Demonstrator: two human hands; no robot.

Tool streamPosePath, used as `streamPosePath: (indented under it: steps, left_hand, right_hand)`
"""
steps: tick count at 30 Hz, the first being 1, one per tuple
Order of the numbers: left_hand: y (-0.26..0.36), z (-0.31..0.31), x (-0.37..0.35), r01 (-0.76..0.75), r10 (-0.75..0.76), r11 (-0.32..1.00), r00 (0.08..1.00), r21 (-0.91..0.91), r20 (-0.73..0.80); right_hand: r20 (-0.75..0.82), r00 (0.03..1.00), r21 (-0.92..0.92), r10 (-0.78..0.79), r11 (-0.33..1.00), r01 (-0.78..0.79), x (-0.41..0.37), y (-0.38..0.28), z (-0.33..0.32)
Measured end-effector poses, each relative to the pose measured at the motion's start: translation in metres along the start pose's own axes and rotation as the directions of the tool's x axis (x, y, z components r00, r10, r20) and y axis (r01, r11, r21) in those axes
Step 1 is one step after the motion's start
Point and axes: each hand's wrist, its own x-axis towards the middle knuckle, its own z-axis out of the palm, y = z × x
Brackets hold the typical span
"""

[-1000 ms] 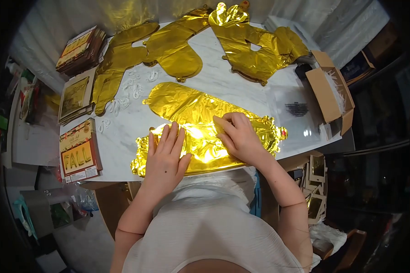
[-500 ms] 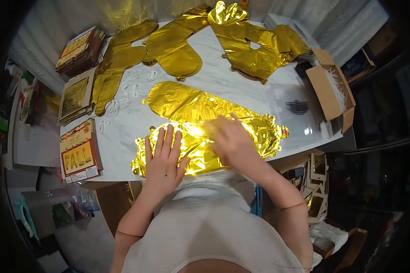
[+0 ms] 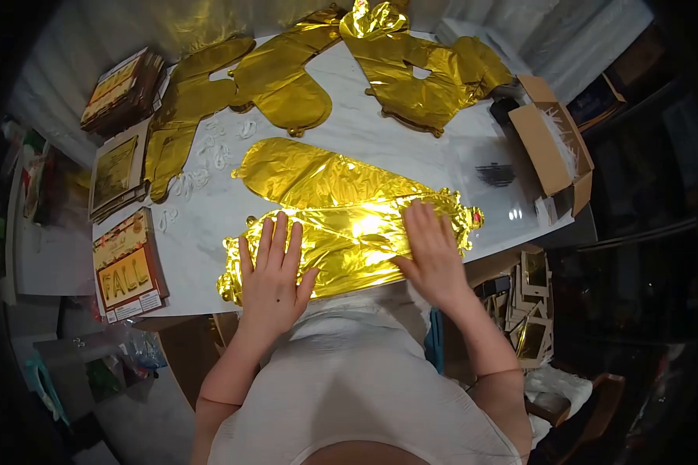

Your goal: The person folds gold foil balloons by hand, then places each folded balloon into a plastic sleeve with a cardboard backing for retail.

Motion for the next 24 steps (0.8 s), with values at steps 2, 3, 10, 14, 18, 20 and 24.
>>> streamPosePath:
  steps: [2,3,10,14,18,20,24]
  left_hand:
    - [-0.001,0.000,0.000,-0.007,0.007,1.000,1.000,-0.006,-0.010]
    - [-0.001,0.000,0.000,-0.017,0.017,1.000,1.000,-0.009,-0.017]
    - [-0.002,0.002,-0.001,-0.041,0.041,0.999,0.997,-0.002,-0.062]
    - [-0.002,0.003,-0.002,-0.045,0.046,0.999,0.993,0.010,-0.109]
    - [-0.001,0.000,-0.002,-0.023,0.021,0.999,0.996,-0.034,-0.082]
    - [-0.001,0.000,-0.001,-0.022,0.020,0.999,0.997,-0.034,-0.069]
    - [-0.001,-0.002,-0.001,-0.027,0.024,0.999,0.998,-0.042,-0.066]
  right_hand:
    - [0.013,0.999,-0.027,0.038,0.999,-0.038,-0.006,0.013,-0.008]
    - [-0.019,0.998,-0.022,0.055,0.998,-0.055,-0.005,0.016,-0.011]
    - [-0.150,0.964,0.264,-0.219,0.931,0.253,0.102,-0.013,-0.033]
    - [-0.078,0.980,0.236,-0.182,0.952,0.195,0.181,-0.014,-0.012]
    - [0.294,0.944,0.367,-0.149,0.930,0.032,0.228,-0.008,-0.020]
    - [0.344,0.927,0.390,-0.150,0.921,0.004,0.230,-0.007,-0.021]
    - [0.177,0.934,0.590,-0.309,0.793,0.150,0.199,-0.015,-0.027]
